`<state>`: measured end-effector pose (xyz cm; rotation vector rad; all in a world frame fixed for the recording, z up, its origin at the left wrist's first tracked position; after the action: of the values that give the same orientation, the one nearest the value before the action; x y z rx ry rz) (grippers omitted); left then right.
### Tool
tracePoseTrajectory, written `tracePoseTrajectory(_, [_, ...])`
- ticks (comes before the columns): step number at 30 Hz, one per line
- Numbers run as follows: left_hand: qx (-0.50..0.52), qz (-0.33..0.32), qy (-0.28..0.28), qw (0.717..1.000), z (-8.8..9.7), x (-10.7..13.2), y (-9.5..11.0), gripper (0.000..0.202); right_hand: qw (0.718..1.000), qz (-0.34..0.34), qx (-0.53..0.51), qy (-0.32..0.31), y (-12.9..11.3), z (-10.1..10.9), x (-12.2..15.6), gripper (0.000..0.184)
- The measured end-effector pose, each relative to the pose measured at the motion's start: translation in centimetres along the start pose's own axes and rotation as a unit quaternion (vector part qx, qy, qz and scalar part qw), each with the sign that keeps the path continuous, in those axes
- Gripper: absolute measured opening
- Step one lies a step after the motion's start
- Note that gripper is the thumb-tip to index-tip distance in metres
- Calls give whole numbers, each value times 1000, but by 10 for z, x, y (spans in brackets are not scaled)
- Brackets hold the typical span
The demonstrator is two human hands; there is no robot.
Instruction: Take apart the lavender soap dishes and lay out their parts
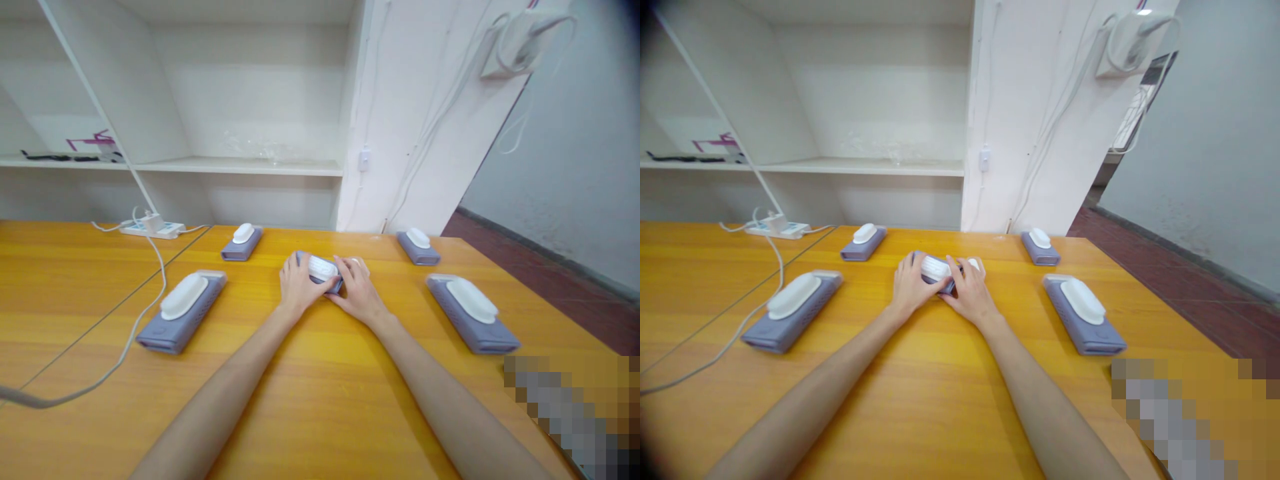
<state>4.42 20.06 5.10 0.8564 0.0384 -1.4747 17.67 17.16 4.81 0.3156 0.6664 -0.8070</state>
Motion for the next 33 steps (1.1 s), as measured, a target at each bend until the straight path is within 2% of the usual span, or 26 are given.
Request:
tracePoseTrajectory(4, [22, 0, 21, 1000, 3, -1, -3, 72, 1000, -17, -12, 2, 6, -2, 2, 87])
tracePoseTrajectory(9, [39, -7, 14, 999, 1, -1, -4, 63, 999, -35, -17, -5, 13, -6, 4, 87])
tracePoseTrajectory(13, [44, -29, 11, 999, 1, -1, 0, 77, 1000, -17, -5, -7, 7, -1, 2, 81])
tracePoseTrajectory(17, [49, -23, 10, 998, 1, -2, -1, 91, 1000, 15, 24, -3, -4, 5, -2, 71])
tracePoseTrajectory(24, [36, -13, 22, 999, 6, 0, 1, 79, 998, 41, 36, 1, -11, 6, -3, 67])
tracePoseTrajectory(33, [19, -7, 33, 999, 10, 2, 1, 75, 998, 41, 49, -4, -12, 6, -3, 66])
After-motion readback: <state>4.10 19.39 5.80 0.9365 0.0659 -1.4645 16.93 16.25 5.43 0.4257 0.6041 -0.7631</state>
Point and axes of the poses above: each hand's wrist, its own x-axis away from the middle knuckle, its own z-axis out of the back of the hand, y = z × x, the point moved 10 cm from there along -x, towards the middle knuckle, and after that the axes turned 10 degrees about z, right-handed, at the moved point
